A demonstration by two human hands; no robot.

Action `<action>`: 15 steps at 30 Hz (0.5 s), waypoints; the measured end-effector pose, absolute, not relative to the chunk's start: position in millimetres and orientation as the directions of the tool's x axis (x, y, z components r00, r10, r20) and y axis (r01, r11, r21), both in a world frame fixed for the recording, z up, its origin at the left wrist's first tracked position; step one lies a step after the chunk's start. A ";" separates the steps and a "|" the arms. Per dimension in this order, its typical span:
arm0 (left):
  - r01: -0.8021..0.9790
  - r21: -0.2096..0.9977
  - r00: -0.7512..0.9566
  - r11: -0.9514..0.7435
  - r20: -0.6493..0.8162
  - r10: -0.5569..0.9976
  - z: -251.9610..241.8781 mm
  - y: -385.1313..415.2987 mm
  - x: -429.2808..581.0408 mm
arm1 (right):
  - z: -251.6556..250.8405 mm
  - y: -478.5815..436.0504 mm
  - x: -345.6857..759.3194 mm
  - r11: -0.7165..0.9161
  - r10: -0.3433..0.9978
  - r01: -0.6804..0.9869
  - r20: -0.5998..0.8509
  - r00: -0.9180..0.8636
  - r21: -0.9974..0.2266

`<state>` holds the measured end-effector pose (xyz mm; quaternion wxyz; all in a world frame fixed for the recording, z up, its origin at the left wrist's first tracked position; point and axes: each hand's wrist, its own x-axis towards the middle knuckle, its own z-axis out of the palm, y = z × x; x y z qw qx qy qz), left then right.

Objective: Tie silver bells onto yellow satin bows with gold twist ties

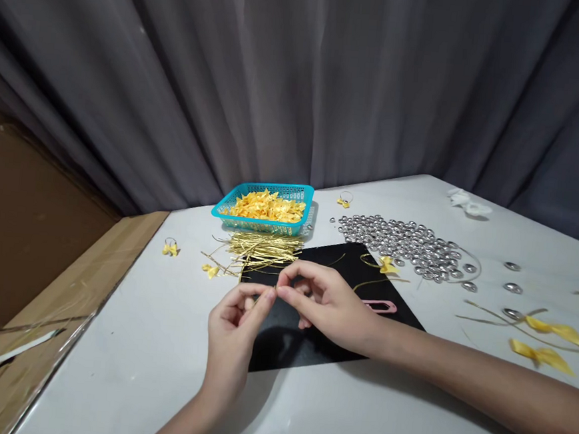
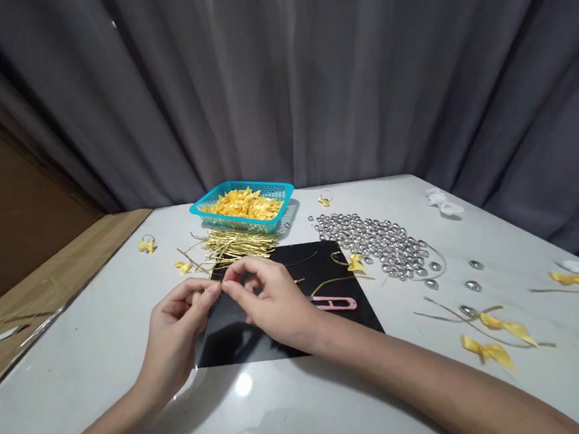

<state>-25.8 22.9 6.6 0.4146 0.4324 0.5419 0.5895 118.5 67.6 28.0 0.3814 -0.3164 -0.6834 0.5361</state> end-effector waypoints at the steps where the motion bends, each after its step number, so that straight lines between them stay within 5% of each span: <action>1: -0.016 0.997 -0.282 -0.078 0.070 0.957 6.6 23.0 -25.8 | 28.4 67.4 118.5 0.228 0.840 0.028 0.182 -0.511 -0.973; 15: 0.242 0.941 -0.340 -0.234 0.309 0.888 21.6 18.1 -19.8 | 30.1 66.7 119.3 0.213 0.838 0.015 0.175 -0.517 -0.977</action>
